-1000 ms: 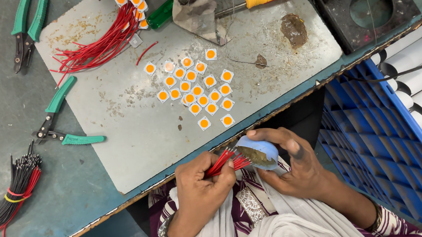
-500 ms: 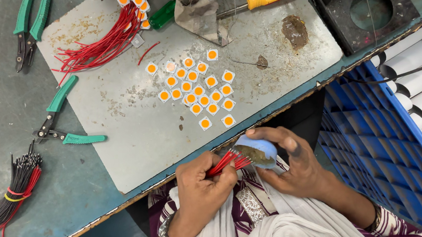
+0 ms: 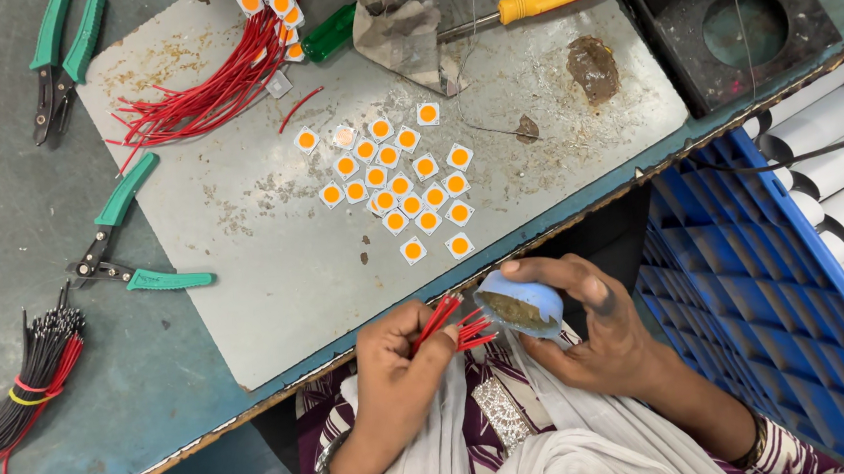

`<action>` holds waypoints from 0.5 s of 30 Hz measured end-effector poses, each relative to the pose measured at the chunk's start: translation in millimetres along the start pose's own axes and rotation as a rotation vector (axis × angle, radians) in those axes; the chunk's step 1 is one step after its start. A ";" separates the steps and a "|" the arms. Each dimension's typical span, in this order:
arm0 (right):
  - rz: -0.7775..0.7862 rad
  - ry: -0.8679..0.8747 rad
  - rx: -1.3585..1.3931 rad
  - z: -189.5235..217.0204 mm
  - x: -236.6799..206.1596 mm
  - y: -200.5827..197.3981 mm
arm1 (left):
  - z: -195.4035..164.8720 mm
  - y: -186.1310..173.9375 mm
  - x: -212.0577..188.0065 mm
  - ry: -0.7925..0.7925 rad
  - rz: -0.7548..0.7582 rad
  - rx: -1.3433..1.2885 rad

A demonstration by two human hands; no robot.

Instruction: The person strips red wires, applies flux, and solders them to small square LED modules on a workbench. They use wire cutters, a flux container, and a soldering iron to attach each wire to the LED pads, then place the finished units aside.

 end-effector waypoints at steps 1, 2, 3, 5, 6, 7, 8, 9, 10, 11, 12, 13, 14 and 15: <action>0.001 0.006 -0.011 -0.3 0.4 0.2 | 7.1 0.3 1.9 -0.047 0.009 -0.052; 0.002 0.012 -0.023 -0.7 0.9 0.5 | 13.4 1.0 2.4 -0.095 0.019 -0.105; -0.004 -0.004 -0.029 1.5 1.1 0.3 | 15.7 0.9 2.2 -0.107 0.018 -0.120; -0.016 -0.038 -0.041 5.7 1.6 0.2 | 18.3 1.1 2.6 -0.129 0.019 -0.150; -0.016 -0.039 -0.048 6.2 1.7 0.7 | 18.1 1.3 2.6 -0.132 0.019 -0.151; -0.017 -0.039 -0.056 6.8 1.5 0.9 | 17.8 2.0 2.3 -0.135 0.020 -0.152; -0.018 -0.039 -0.063 6.9 1.4 1.0 | 17.3 2.6 2.4 -0.139 0.021 -0.153; -0.020 -0.052 -0.069 7.9 1.4 0.9 | 16.1 2.9 2.8 -0.136 0.022 -0.154; -0.022 -0.066 -0.076 8.6 1.5 0.9 | 14.9 3.1 3.0 -0.133 0.022 -0.154; -0.025 -0.080 -0.081 9.5 1.2 0.7 | 14.2 3.6 2.8 -0.130 0.022 -0.154; -0.020 -0.092 -0.091 10.2 1.0 1.3 | 13.8 3.6 2.5 -0.129 0.019 -0.160; -0.016 -0.105 -0.101 10.6 0.8 1.9 | 13.5 3.5 2.1 -0.128 0.016 -0.166; -0.012 -0.117 -0.110 11.3 0.6 2.5 | 13.5 3.1 1.8 -0.128 0.014 -0.172; -0.013 -0.127 -0.130 11.8 0.1 2.2 | 13.6 3.6 1.7 -0.123 0.015 -0.185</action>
Point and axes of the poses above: each hand's wrist, its own x-axis towards the middle knuckle, its own y-axis out of the palm, z = x × y, the point moved 10 cm from there along x, towards the middle knuckle, and after that the axes turned 1 degree about -z, right-handed, at the moved point
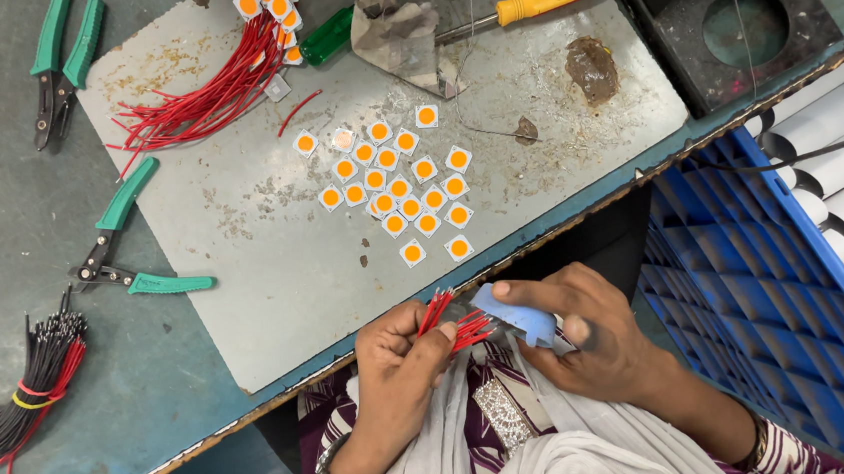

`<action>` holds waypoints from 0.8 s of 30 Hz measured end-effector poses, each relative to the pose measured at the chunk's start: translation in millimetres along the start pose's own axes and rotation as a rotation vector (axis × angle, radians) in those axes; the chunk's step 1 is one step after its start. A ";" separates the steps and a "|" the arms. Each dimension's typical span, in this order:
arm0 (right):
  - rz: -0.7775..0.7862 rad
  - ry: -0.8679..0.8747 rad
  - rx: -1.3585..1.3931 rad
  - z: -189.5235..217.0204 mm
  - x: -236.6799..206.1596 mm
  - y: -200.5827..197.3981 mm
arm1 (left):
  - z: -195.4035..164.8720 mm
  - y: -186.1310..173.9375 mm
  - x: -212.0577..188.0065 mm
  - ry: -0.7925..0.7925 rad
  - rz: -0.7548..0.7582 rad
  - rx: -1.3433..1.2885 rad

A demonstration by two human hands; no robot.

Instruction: The person strips red wires, applies flux, and solders them to small square LED modules on a workbench. They use wire cutters, a flux container, and a soldering iron to attach each wire to the LED pads, then place the finished units aside.

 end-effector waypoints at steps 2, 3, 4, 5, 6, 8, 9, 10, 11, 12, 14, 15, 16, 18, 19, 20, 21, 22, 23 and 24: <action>-0.002 -0.021 -0.039 1.0 -0.8 -0.6 | 0.4 0.6 0.0 0.009 0.006 -0.025; -0.001 -0.011 -0.031 -1.2 -0.9 -1.2 | -0.5 0.0 -0.1 0.022 0.003 -0.002; 0.001 -0.001 -0.023 -3.6 -1.4 -2.6 | -1.2 -0.4 -0.6 0.035 0.001 0.020; 0.002 0.008 -0.015 -5.7 -2.0 -4.1 | -2.2 -0.5 -1.0 0.048 -0.002 0.042; 0.002 0.043 -0.005 -9.7 -2.9 -5.9 | -4.7 0.0 -1.3 0.073 -0.003 0.068; 0.004 0.113 0.018 -16.5 -5.7 -8.9 | -10.4 2.0 -2.5 0.121 -0.005 0.117; -0.002 0.138 0.093 -19.0 -6.5 -9.8 | -12.7 3.6 -3.1 0.127 0.004 0.149; -0.008 0.162 0.168 -21.5 -7.4 -10.9 | -16.3 4.6 -4.3 0.134 0.013 0.181; -0.015 0.186 0.244 -23.7 -8.1 -11.4 | -20.3 5.8 -5.4 0.140 0.021 0.213; -0.018 0.222 0.287 -26.5 -9.4 -11.7 | -25.2 7.4 -6.4 0.157 0.022 0.269; -0.023 0.295 0.374 -31.6 -11.8 -11.9 | -36.2 10.8 -7.5 0.192 0.022 0.381; -0.023 0.316 0.424 -32.3 -12.5 -11.4 | -44.4 13.8 -8.7 0.237 0.034 0.425; -0.022 0.336 0.474 -32.8 -13.7 -11.4 | -52.1 17.2 -10.1 0.282 0.046 0.469; -0.024 0.365 0.535 -33.5 -14.9 -11.8 | -69.3 24.0 -13.4 0.402 0.069 0.584; -0.027 0.373 0.546 -33.7 -15.2 -12.4 | -78.3 27.3 -15.9 0.478 0.080 0.655; -0.030 0.381 0.558 -33.8 -15.7 -12.9 | -85.6 31.5 -19.1 0.553 0.090 0.726; -0.030 0.384 0.563 -33.6 -16.0 -13.1 | -88.9 33.8 -19.9 0.582 0.098 0.767; -0.029 0.387 0.568 -33.5 -16.2 -13.2 | -91.6 36.2 -20.9 0.612 0.105 0.808; -0.029 0.390 0.573 -33.4 -16.4 -13.1 | -93.6 38.7 -22.5 0.641 0.112 0.849; -0.024 0.392 0.581 -33.0 -16.7 -12.7 | -94.8 41.3 -24.6 0.669 0.110 0.894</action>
Point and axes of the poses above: each hand's wrist, its own x-axis towards the middle knuckle, its own y-axis out of the palm, z = x × y, the point moved 10 cm from there along x, towards the middle knuckle, and after that the axes turned 1 degree about -z, right-handed, at the moved point
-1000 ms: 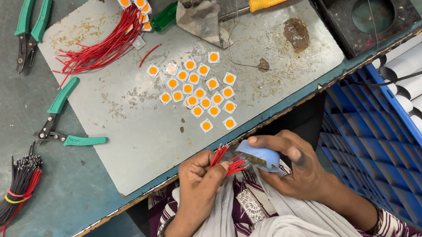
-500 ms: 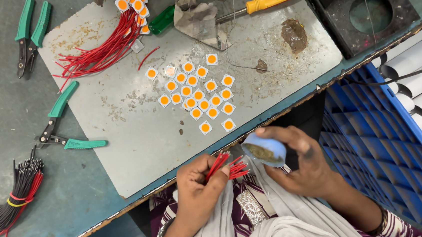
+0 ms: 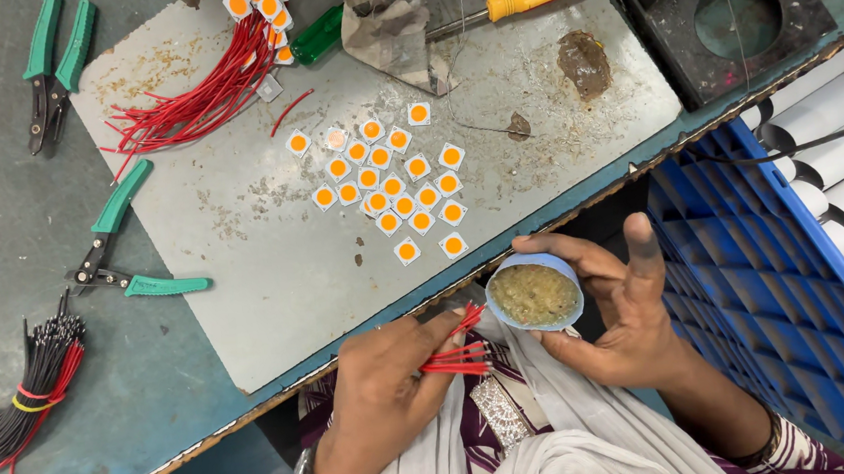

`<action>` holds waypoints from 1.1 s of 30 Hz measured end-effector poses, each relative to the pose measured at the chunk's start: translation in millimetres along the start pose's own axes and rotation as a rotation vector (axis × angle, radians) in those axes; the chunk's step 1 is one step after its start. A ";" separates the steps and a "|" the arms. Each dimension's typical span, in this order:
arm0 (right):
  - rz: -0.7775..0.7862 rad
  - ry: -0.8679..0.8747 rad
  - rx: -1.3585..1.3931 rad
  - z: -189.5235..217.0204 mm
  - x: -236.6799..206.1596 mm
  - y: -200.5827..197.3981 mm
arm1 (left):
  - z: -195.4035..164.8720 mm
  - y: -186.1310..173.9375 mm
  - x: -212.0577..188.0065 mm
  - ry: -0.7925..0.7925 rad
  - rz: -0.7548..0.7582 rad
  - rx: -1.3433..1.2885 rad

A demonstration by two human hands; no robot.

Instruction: The person strips red wires, applies flux, and solders them to small square LED modules on a workbench. They use wire cutters, a flux container, and a soldering iron to attach each wire to the LED pads, then place the finished units aside.

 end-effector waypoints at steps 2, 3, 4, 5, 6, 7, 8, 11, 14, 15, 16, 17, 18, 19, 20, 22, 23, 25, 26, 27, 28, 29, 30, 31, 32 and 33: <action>0.011 0.005 0.014 0.0 -0.3 0.9 | -6.5 1.4 -0.7 0.053 0.005 0.092; 0.011 0.006 0.024 -0.1 -0.2 1.0 | -10.2 1.9 -1.2 0.091 0.003 0.149; 0.012 0.008 0.033 -0.2 -0.5 1.3 | -14.3 3.3 -2.6 0.128 0.001 0.205; 0.013 0.011 0.043 -0.3 -0.6 1.6 | -18.1 4.6 -4.0 0.164 -0.001 0.262; 0.014 0.007 0.044 0.1 -0.6 1.2 | -18.6 6.6 -4.8 0.177 0.017 0.283; 0.014 0.004 0.044 0.6 -0.6 0.9 | -18.7 7.9 -5.5 0.190 0.034 0.305; 0.014 0.000 0.045 1.2 -1.1 0.7 | -19.3 10.0 -6.8 0.203 0.052 0.326; -0.015 0.016 0.070 0.0 -2.1 -1.2 | -26.0 8.5 -9.2 0.267 0.011 0.362; -0.029 0.016 0.095 -0.2 -2.7 -2.7 | -30.9 8.4 -10.9 0.311 0.017 0.346; -0.035 0.013 0.093 0.0 -2.6 -3.4 | -31.8 8.3 -11.0 0.317 0.021 0.349; -0.040 0.008 0.092 0.2 -2.9 -4.3 | -33.1 8.4 -11.4 0.324 0.025 0.352; -0.045 0.004 0.090 0.4 -3.0 -5.1 | -34.2 8.5 -11.8 0.331 0.029 0.355; -0.050 0.002 0.085 0.4 -3.0 -5.8 | -34.9 8.0 -11.8 0.332 0.028 0.353; -0.056 0.000 0.080 0.3 -3.0 -6.4 | -35.4 7.5 -11.7 0.333 0.027 0.351; -0.061 -0.003 0.074 0.4 -3.5 -7.0 | -36.1 7.5 -12.2 0.335 0.026 0.349; -0.073 0.002 0.073 0.3 -4.6 -8.0 | -36.0 7.2 -12.6 0.327 0.024 0.352; -0.079 0.005 0.073 0.1 -4.8 -8.5 | -35.8 6.9 -12.7 0.323 0.023 0.353; -0.086 0.002 0.095 0.2 -5.0 -10.0 | -35.0 6.1 -12.4 0.304 0.010 0.338; -0.090 0.000 0.106 0.2 -4.9 -10.7 | -34.8 5.5 -12.2 0.294 0.003 0.331; -0.093 -0.001 0.096 0.4 -4.8 -11.2 | -33.8 2.5 -11.9 0.265 -0.022 0.302; -0.096 -0.004 0.086 0.9 -5.1 -11.8 | -33.6 0.3 -12.0 0.236 -0.048 0.274; -0.099 -0.006 0.076 1.4 -5.3 -12.5 | -32.8 -1.9 -11.5 0.207 -0.073 0.245; -0.097 -0.014 0.070 2.2 -5.3 -12.3 | -30.3 -4.8 -10.1 0.169 -0.099 0.179; -0.096 -0.022 0.064 2.8 -5.0 -11.7 | -27.3 -7.6 -8.5 0.132 -0.124 0.114; -0.094 -0.030 0.058 3.6 -5.3 -11.3 | -24.4 -9.9 -7.4 0.095 -0.150 0.048; -0.084 -0.040 0.029 5.2 -5.8 -10.1 | -22.1 -10.3 -6.8 0.059 -0.152 0.014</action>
Point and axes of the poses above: each hand's wrist, its own x-axis towards the middle knuckle, its own y-axis out of the palm, z = x × y, the point moved 10 cm from there along x, towards the middle knuckle, and after that the axes turned 1 degree about -z, right-handed, at the moved point
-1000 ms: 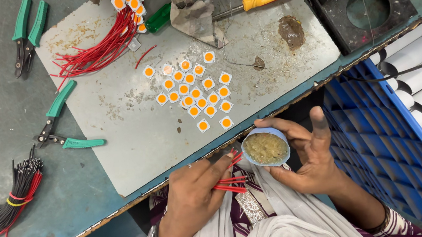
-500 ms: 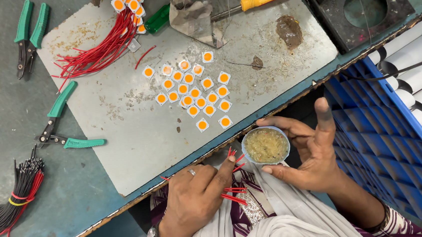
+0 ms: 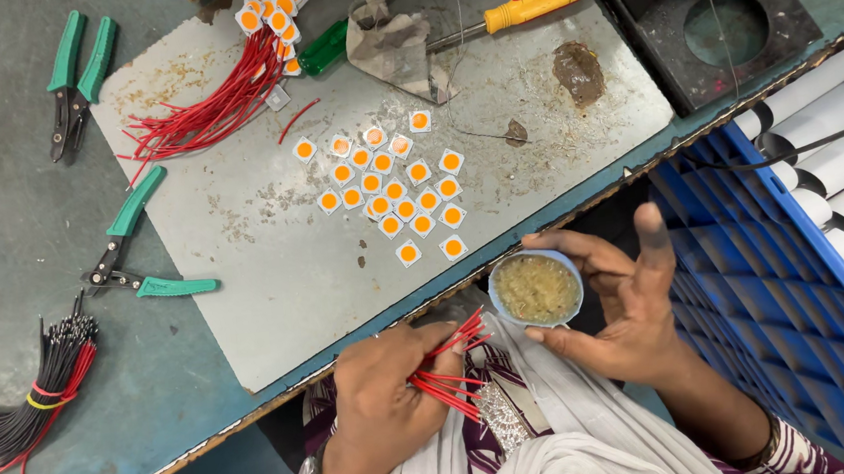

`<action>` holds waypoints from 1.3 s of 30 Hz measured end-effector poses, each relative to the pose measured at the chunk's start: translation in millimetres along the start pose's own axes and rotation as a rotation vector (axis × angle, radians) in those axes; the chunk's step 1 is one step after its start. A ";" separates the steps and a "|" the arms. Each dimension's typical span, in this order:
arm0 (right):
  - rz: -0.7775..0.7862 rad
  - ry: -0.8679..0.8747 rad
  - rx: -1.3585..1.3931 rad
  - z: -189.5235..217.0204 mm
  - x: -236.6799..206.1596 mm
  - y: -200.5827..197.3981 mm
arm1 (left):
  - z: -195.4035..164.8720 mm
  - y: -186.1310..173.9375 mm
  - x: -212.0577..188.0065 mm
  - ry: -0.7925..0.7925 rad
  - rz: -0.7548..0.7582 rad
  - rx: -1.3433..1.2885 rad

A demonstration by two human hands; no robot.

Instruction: The person strips red wires, applies flux, and solders them to small square LED modules on a workbench. They use wire cutters, a flux container, and a soldering iron to attach each wire to the LED pads, then place the finished units aside.

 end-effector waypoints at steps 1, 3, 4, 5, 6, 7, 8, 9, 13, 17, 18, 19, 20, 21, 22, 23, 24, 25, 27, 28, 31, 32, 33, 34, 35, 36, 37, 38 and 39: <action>0.010 -0.010 -0.028 1.3 -0.6 1.4 | 2.3 -0.7 0.0 -0.038 -0.002 -0.032; 0.027 -0.026 -0.066 3.3 -1.7 4.0 | 9.6 -0.1 -0.5 -0.130 -0.007 -0.089; 0.035 -0.032 -0.075 3.9 -2.1 5.3 | 14.2 0.9 -1.9 -0.185 -0.010 -0.114; 0.042 -0.038 -0.084 4.4 -2.4 6.5 | 19.2 1.8 -3.8 -0.241 -0.013 -0.140; 0.050 -0.058 -0.101 5.8 -2.1 7.4 | 23.7 3.3 -5.8 -0.286 -0.003 -0.166; 0.058 -0.078 -0.118 7.0 -1.9 8.1 | 28.6 5.4 -8.5 -0.332 0.006 -0.191; 0.067 -0.098 -0.134 8.6 -2.0 8.9 | 33.9 8.0 -11.3 -0.379 0.015 -0.216; 0.079 -0.116 -0.143 10.0 -2.3 9.9 | 39.1 11.2 -14.1 -0.424 0.022 -0.248; 0.119 -0.187 -0.181 15.1 -4.1 13.7 | 55.1 24.0 -23.0 -0.541 0.052 -0.348; 0.117 -0.247 -0.200 16.3 -4.9 17.1 | 60.0 29.5 -26.6 -0.570 0.071 -0.362; 0.114 -0.254 -0.203 16.3 -5.1 17.7 | 60.2 29.2 -26.3 -0.568 0.067 -0.348; 0.110 -0.262 -0.206 16.4 -5.6 18.1 | 59.9 29.1 -26.0 -0.566 0.063 -0.332; 0.106 -0.269 -0.210 16.7 -5.9 18.2 | 59.6 28.8 -25.5 -0.564 0.059 -0.318; 0.110 -0.272 -0.213 16.6 -6.1 18.7 | 58.3 28.6 -24.2 -0.551 0.057 -0.320; 0.113 -0.276 -0.217 16.6 -5.9 19.0 | 57.1 28.3 -22.6 -0.539 0.055 -0.322; 0.117 -0.279 -0.221 16.9 -5.9 19.2 | 55.5 28.2 -21.3 -0.526 0.053 -0.324; 0.121 -0.285 -0.226 17.5 -5.9 19.6 | 55.9 28.6 -21.0 -0.535 0.063 -0.312; 0.126 -0.290 -0.231 18.2 -5.9 20.0 | 56.8 28.7 -20.5 -0.543 0.072 -0.300; 0.133 -0.300 -0.238 19.5 -5.6 20.8 | 56.1 28.5 -19.0 -0.539 0.081 -0.285; 0.136 -0.303 -0.239 20.1 -5.6 21.3 | 54.6 28.2 -18.1 -0.527 0.079 -0.283; 0.141 -0.313 -0.241 20.6 -5.6 24.2 | 52.7 28.9 -16.3 -0.514 0.083 -0.285; 0.142 -0.316 -0.241 20.8 -5.7 24.7 | 52.3 29.4 -16.2 -0.514 0.086 -0.287; 0.142 -0.312 -0.245 20.3 -5.7 24.8 | 51.2 28.8 -15.5 -0.501 0.084 -0.274; 0.142 -0.309 -0.249 19.6 -5.3 24.7 | 50.3 28.1 -14.5 -0.488 0.082 -0.260; 0.142 -0.307 -0.252 19.2 -5.3 24.3 | 49.2 27.6 -14.0 -0.475 0.081 -0.247; 0.134 -0.291 -0.252 17.5 -4.4 22.5 | 48.9 26.9 -14.1 -0.473 0.073 -0.242; 0.126 -0.274 -0.253 15.8 -3.5 20.3 | 48.5 26.1 -14.4 -0.471 0.066 -0.237; 0.119 -0.257 -0.253 14.2 -2.5 18.4 | 48.4 25.2 -14.6 -0.470 0.059 -0.232; 0.114 -0.248 -0.269 13.6 -2.5 16.6 | 49.2 25.6 -15.4 -0.477 0.062 -0.231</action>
Point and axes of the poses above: each hand's wrist, its own x-axis towards the middle knuckle, its own y-axis out of the palm, z = x × y, the point moved 10 cm from there along x, towards the middle knuckle, and after that the axes turned 1 degree about -z, right-handed, at the moved point
